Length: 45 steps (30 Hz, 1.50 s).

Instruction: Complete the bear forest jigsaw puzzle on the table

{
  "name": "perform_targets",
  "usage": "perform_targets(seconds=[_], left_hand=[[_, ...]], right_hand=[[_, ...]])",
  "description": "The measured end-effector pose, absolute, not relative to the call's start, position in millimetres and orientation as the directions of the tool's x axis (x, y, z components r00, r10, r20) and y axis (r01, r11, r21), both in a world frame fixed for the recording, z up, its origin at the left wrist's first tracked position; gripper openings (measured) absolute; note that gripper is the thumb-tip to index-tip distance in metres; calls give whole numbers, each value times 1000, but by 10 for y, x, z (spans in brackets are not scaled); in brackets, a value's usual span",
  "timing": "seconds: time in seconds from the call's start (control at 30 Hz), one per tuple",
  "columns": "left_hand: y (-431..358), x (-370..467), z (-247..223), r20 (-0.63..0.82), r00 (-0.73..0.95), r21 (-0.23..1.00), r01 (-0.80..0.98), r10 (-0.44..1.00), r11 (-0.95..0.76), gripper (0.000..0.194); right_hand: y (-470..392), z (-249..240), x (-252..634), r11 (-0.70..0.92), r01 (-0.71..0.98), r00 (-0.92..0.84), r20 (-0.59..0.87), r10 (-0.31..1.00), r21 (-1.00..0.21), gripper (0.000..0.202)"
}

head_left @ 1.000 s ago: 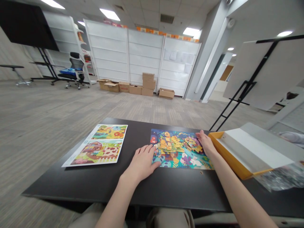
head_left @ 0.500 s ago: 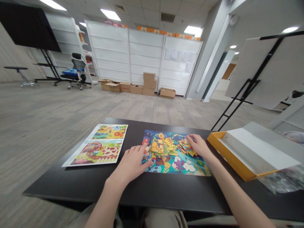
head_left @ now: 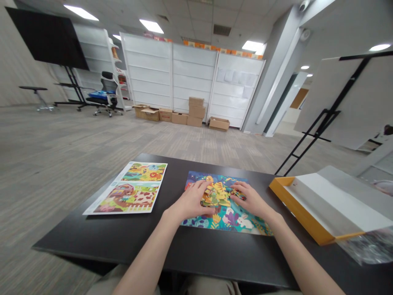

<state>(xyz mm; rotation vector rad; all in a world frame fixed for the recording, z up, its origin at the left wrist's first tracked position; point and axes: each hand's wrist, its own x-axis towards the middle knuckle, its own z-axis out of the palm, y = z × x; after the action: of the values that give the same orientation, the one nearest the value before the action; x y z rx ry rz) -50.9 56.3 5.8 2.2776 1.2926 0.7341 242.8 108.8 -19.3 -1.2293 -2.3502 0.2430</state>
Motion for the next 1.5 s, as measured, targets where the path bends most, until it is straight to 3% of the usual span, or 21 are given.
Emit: perform_targets(seconds=[0.23,0.4,0.5,0.63,0.73,0.93,1.03,1.27,1.5], left_hand=[[467,-574,110,224,398,570,687,890,-451,60],[439,-575,96,192,391,572,701,900,-427,53],[470,-564,51,204,391,564,702,898,-434,63],[532,-550,14,205,378,591,687,903,-422,95],[562,-553,-2,184,358,642,661,915,-388,107],[577,-588,-120,307,351,625,627,885,-465,82],[561,-591,-137,320,373,587,643,871,-492,79],[476,-530,10,241,408,485,735,880,-474,57],[415,-525,142,180,393,451,782,902,-431,48]], right_hand=[[1073,-122,2432,613,696,-530,310,790,-375,27],[1032,-57,2435,608,702,-541,278,794,-370,30],[1026,-17,2426,607,714,-536,285,795,-349,35],[1073,82,2329,607,719,-488,376,788,-338,33],[1134,193,2163,626,712,-504,391,770,-317,29],[1260,241,1965,577,756,-432,427,794,-308,25],[1289,141,2048,510,809,-368,425,827,-291,26],[1236,55,2238,474,852,-417,258,871,-224,28],[1136,92,2273,526,810,-525,78,847,-259,46]])
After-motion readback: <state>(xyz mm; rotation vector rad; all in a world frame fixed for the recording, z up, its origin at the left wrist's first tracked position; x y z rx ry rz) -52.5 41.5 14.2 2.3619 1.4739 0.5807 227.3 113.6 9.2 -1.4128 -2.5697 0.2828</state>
